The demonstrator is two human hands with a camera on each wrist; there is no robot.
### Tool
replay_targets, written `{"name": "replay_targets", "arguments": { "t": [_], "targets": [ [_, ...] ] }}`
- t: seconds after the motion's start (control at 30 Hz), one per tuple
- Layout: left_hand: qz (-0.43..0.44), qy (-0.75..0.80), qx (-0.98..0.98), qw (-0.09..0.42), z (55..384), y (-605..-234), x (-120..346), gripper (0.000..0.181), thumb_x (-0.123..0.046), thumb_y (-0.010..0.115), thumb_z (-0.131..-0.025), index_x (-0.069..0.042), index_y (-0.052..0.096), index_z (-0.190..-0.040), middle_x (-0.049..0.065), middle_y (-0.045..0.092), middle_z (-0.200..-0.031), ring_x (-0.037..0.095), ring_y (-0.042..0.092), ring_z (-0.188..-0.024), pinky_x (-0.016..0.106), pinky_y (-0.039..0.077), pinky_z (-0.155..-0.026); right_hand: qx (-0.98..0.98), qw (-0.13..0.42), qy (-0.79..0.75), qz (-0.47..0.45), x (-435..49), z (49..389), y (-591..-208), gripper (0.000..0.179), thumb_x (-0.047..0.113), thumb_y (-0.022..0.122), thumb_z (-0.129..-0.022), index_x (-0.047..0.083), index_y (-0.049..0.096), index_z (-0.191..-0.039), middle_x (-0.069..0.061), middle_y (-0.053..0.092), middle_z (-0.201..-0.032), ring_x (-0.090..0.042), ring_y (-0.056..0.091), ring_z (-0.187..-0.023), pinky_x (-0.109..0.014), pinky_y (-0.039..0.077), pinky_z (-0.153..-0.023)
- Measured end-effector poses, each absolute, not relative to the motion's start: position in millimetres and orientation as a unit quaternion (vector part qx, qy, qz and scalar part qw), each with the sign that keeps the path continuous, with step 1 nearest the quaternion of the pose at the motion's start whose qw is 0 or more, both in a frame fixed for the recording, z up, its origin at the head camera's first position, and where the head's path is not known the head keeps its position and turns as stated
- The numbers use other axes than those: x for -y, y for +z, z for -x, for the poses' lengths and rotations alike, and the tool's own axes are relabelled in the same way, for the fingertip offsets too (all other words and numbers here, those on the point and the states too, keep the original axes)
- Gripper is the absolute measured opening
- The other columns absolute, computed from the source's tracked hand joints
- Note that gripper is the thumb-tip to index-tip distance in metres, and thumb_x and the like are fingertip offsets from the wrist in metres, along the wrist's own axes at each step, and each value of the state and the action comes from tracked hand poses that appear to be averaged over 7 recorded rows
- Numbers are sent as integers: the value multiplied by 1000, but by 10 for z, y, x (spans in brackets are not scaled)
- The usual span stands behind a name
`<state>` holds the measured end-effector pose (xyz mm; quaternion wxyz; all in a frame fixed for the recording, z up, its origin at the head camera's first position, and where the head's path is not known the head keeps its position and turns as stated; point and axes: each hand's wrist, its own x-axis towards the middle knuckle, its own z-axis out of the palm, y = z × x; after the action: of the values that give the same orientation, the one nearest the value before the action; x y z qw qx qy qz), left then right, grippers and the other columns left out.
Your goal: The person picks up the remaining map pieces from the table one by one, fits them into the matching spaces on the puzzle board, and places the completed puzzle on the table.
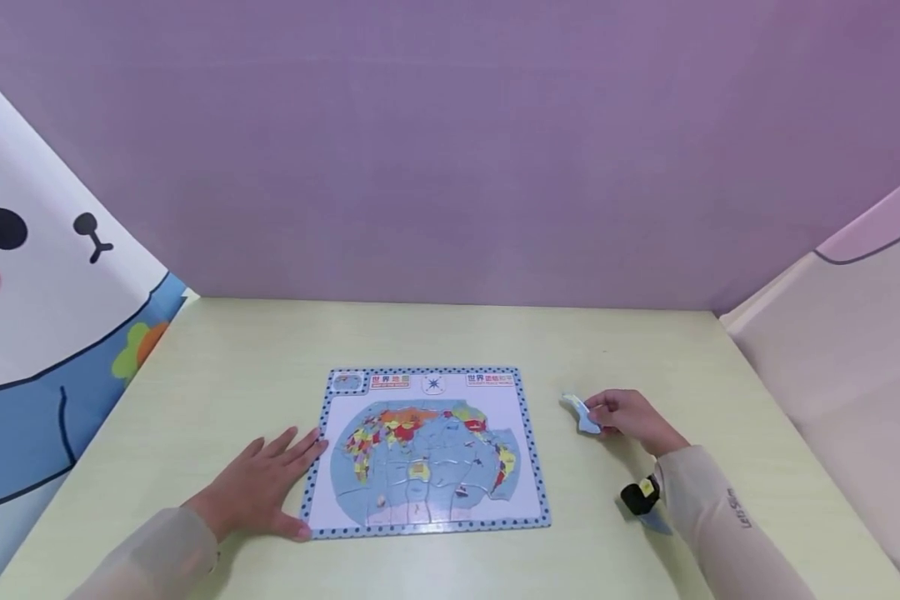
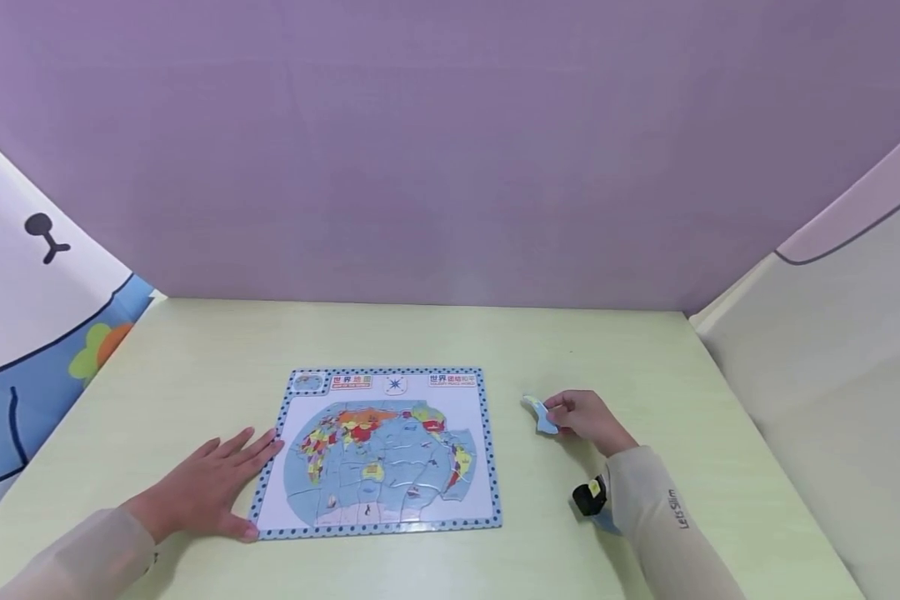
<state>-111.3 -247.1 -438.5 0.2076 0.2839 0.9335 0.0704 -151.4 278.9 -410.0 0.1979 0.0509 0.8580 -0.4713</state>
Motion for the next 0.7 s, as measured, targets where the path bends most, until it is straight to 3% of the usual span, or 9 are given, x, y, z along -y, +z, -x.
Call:
{"name": "replay_targets", "arguments": {
  "t": [0.7],
  "targets": [
    [-273,55,-933,228,1114,-4327,2437,115,-83,59,-63,-10,35,-148,10,30,-155,43,24,-139,69,23,-102,-869,207,-447,-49,-2461,1621,-4115,26,2,58,-92,-12,59,-114,-7,64,-87,-15,57,-67,-29,48,-64]
  ]
}}
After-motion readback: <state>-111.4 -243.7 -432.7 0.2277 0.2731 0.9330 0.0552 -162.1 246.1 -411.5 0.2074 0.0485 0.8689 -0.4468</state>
